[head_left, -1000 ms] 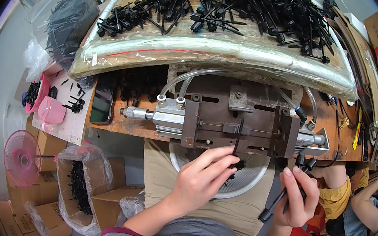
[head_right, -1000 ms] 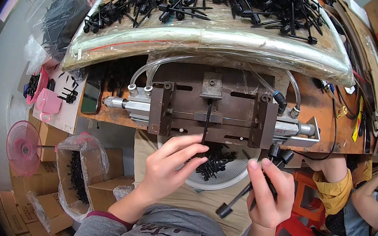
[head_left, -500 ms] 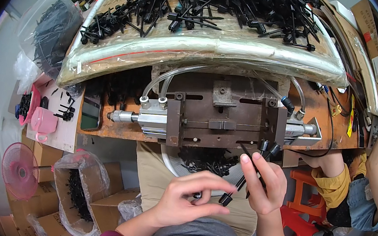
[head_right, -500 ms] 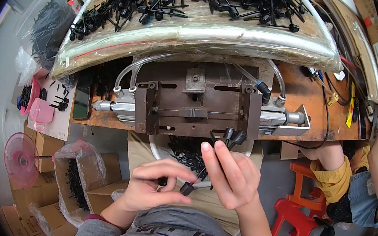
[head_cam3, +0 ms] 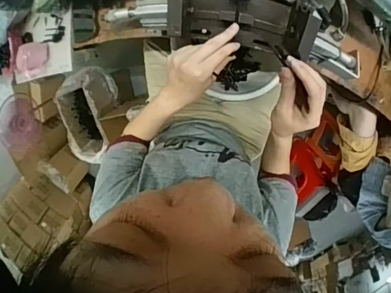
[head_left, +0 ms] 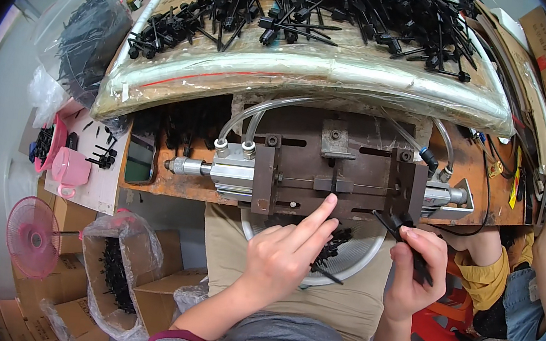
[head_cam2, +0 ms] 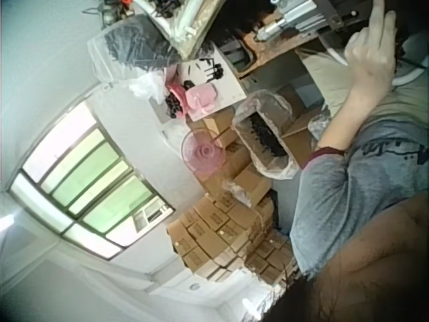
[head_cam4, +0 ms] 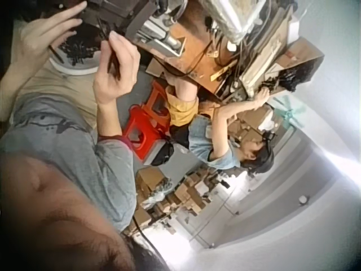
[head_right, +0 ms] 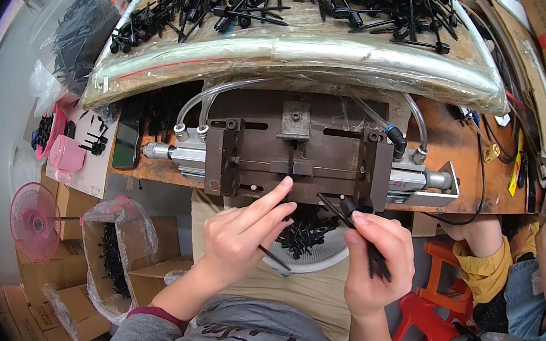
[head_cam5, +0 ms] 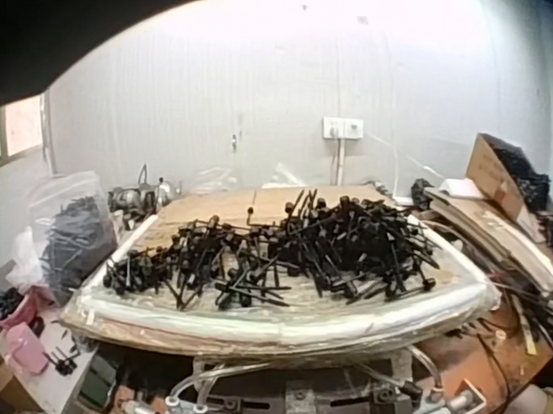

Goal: Manually assembling small black cable connectors using a mechanical assembly jig at a workstation.

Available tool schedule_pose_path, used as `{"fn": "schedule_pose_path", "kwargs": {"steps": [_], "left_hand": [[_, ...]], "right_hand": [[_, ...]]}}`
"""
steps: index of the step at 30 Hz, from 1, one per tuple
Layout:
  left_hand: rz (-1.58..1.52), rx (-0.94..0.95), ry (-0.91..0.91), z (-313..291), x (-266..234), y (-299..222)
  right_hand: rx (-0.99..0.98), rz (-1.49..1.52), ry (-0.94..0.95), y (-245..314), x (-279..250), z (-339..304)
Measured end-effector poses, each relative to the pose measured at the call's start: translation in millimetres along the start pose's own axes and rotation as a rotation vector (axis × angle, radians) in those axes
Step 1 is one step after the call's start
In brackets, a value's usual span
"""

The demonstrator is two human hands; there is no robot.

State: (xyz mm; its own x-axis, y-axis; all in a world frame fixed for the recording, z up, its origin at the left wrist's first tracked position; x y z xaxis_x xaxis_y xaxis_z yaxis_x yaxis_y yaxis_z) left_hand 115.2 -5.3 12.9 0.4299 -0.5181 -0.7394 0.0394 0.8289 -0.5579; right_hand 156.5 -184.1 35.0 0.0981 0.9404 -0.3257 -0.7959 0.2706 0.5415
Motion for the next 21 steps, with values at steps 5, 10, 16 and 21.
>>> {"fn": "schedule_pose_path", "kwargs": {"steps": [5,10,16,21], "left_hand": [[0.151,0.027,0.040,9,5,-5],[0.122,0.010,0.064,12,5,-4],[0.096,0.004,0.085,12,7,-3],[-0.256,-0.084,0.149,13,1,-4]], "right_hand": [[0.329,0.401,-0.184,-17,-1,-11],[0.459,0.639,-0.213,-23,5,-13],[0.676,1.001,-0.238,-26,18,-15],[0.823,1.230,-0.220,-22,34,-23]]}}
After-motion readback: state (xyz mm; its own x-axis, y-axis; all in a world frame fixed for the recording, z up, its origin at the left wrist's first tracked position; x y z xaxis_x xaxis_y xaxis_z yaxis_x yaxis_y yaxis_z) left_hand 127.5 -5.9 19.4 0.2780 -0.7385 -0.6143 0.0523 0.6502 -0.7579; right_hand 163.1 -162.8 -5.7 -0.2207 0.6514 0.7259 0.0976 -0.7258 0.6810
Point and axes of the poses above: each hand's wrist, its own z-axis towards the middle knuckle, its own x-axis out of the palm, y = z × x, the point moved 8 cm from there along z, towards the middle knuckle, and after that the axes turned 15 degrees about -x, right-handed, at the moved point
